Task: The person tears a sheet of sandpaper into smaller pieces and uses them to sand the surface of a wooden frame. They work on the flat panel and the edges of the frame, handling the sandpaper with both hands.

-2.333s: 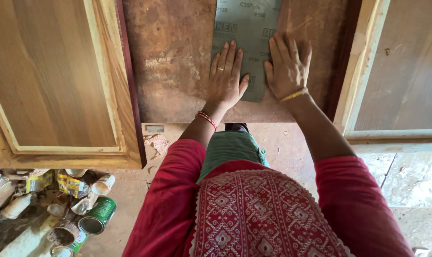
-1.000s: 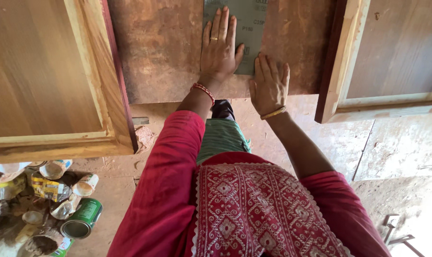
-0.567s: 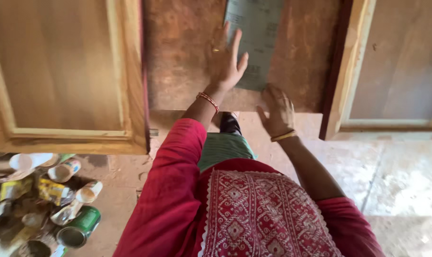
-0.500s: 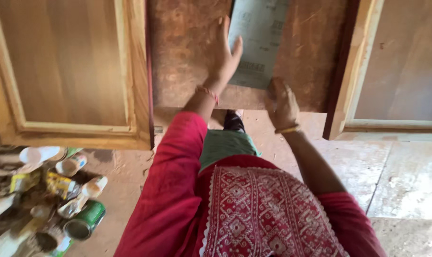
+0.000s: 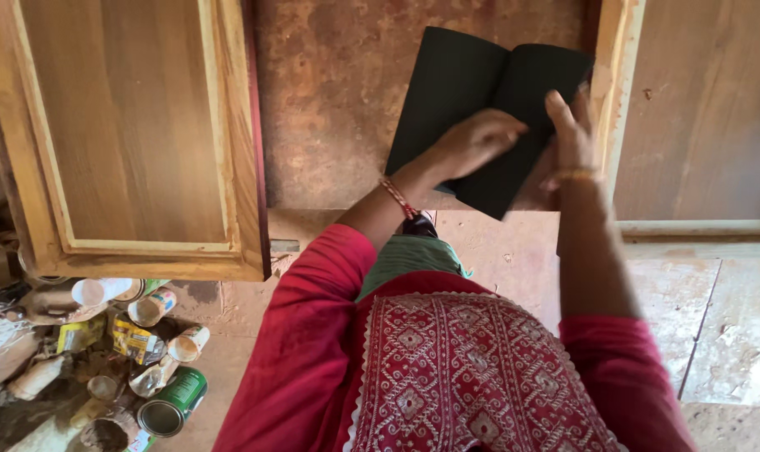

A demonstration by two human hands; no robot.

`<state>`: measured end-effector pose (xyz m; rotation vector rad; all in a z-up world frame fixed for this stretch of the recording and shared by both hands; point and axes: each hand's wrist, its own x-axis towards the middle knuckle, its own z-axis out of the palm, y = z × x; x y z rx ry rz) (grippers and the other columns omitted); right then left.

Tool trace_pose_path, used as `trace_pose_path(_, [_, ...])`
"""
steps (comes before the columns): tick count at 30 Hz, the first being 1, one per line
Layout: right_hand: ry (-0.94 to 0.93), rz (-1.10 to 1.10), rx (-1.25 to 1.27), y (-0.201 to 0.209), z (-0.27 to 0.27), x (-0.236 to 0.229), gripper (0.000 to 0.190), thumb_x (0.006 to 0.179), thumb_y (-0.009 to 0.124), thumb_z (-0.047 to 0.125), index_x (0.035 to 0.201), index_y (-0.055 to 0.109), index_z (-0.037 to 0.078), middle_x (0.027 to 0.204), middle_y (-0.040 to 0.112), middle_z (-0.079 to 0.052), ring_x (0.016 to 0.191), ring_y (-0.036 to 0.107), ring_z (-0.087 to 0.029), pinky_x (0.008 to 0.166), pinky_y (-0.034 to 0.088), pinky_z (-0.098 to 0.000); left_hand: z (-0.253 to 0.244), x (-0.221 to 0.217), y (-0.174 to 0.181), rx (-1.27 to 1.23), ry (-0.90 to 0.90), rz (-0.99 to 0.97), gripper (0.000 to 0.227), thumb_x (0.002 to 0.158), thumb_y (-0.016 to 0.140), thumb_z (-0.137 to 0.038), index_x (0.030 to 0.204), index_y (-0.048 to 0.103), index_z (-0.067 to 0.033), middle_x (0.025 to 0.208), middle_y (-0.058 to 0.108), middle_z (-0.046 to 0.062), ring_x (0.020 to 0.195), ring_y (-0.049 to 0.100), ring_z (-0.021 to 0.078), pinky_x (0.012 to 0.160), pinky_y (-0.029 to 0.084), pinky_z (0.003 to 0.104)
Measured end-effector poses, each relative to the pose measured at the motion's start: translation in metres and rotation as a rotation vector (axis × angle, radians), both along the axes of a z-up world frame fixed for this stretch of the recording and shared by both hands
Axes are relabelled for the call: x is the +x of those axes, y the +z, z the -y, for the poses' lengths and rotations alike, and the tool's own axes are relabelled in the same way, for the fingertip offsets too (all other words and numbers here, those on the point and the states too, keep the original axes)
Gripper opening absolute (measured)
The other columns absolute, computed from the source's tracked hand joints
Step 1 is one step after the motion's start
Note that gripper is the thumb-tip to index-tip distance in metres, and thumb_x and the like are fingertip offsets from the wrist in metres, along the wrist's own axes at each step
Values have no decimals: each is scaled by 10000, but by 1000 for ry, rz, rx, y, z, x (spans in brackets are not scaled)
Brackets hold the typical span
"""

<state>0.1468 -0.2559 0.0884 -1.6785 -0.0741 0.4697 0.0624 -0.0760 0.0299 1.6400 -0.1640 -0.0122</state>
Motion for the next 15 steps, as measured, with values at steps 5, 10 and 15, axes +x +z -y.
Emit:
trace_pose_path(5, [245,710,-888,55,-10,39,821,866,803,255,1556,417,33,1532,477,-225,1422,414,-377,1189,313,-483,9,17,11,277,82,122,318,927,742,-254,1196,696,-92,1211,707,93,1159,688,270,1035,539,388])
trace_pose_path(10, [681,892,-1059,35,-49,75,794,828,827,236,1490,445,16,1439,543,-244,1369,456,-426,1162,274,-550,-27,82,-5,957,446,225,624,727,803,-252,1282,603,-50,1224,676,149,1173,628,358,1033,403,483])
trace_pose_path(15, [861,493,-1237,6,-66,106,507,983,740,373,1344,650,28,1265,711,-200,1197,649,-353,1098,450,-477,-37,113,-10,1139,244,-144,542,784,777,-372,1245,662,-109,1206,678,116,1150,627,317,1067,352,502])
